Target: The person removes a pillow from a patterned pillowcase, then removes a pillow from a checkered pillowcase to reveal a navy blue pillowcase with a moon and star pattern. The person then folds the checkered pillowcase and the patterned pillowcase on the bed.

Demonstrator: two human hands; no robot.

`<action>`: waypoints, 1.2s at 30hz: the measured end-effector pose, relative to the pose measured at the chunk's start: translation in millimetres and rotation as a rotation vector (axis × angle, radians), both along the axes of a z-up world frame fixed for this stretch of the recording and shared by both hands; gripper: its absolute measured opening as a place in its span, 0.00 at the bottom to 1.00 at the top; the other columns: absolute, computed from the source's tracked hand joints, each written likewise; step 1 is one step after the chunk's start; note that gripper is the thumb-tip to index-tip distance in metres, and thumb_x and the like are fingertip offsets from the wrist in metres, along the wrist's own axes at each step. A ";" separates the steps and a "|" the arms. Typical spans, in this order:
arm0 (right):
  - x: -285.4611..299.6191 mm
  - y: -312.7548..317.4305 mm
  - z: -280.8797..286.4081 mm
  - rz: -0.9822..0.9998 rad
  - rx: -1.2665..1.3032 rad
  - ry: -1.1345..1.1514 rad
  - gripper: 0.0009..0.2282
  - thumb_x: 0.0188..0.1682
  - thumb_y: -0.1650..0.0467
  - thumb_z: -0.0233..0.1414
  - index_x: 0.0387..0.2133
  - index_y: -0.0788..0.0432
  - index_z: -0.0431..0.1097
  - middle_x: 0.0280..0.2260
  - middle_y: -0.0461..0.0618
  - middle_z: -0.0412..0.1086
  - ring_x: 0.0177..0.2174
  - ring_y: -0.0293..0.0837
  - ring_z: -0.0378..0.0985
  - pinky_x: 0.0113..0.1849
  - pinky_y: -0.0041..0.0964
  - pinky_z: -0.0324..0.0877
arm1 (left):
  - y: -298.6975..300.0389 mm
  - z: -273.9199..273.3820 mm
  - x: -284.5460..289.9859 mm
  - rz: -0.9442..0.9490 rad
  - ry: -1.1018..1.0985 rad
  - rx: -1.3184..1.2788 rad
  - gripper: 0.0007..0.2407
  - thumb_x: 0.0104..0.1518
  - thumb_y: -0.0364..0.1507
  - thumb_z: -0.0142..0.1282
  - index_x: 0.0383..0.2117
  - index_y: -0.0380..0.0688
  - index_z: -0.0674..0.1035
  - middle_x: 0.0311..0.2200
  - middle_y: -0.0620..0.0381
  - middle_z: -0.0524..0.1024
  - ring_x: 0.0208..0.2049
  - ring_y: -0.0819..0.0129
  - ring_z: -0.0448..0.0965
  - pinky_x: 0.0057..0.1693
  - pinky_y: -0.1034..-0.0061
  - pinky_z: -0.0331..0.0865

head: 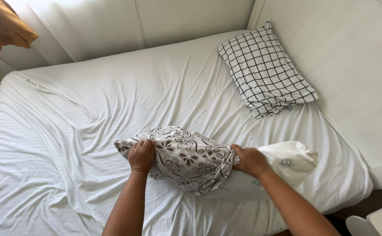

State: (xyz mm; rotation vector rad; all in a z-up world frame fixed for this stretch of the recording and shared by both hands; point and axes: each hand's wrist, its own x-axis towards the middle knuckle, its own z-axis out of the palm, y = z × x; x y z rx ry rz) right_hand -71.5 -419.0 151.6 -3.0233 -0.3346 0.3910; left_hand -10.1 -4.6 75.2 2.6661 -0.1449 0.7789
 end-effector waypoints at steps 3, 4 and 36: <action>11.3 -20.0 19.1 0.039 0.014 -0.157 0.36 0.38 0.50 0.62 0.58 0.51 0.61 0.26 0.58 0.76 0.30 0.56 0.80 0.36 0.49 0.74 | 9.6 15.0 15.6 -0.046 -0.038 0.079 0.11 0.64 0.38 0.52 0.25 0.49 0.74 0.24 0.55 0.76 0.30 0.52 0.77 0.39 0.58 0.69; 16.3 -32.6 18.9 0.041 0.013 -0.161 0.36 0.38 0.50 0.62 0.58 0.51 0.61 0.26 0.58 0.76 0.30 0.56 0.80 0.36 0.49 0.74 | 15.9 18.2 21.5 -0.044 -0.042 0.078 0.11 0.64 0.38 0.52 0.25 0.49 0.74 0.24 0.55 0.76 0.30 0.52 0.77 0.39 0.58 0.69; 21.6 94.5 26.3 -0.054 -0.162 0.149 0.45 0.41 0.65 0.63 0.67 0.60 0.37 0.69 0.59 0.36 0.68 0.54 0.34 0.64 0.61 0.24 | -89.2 -18.4 8.8 -0.046 0.565 -0.436 0.32 0.48 0.15 0.54 0.61 0.62 0.70 0.51 0.40 0.74 0.51 0.42 0.74 0.54 0.57 0.71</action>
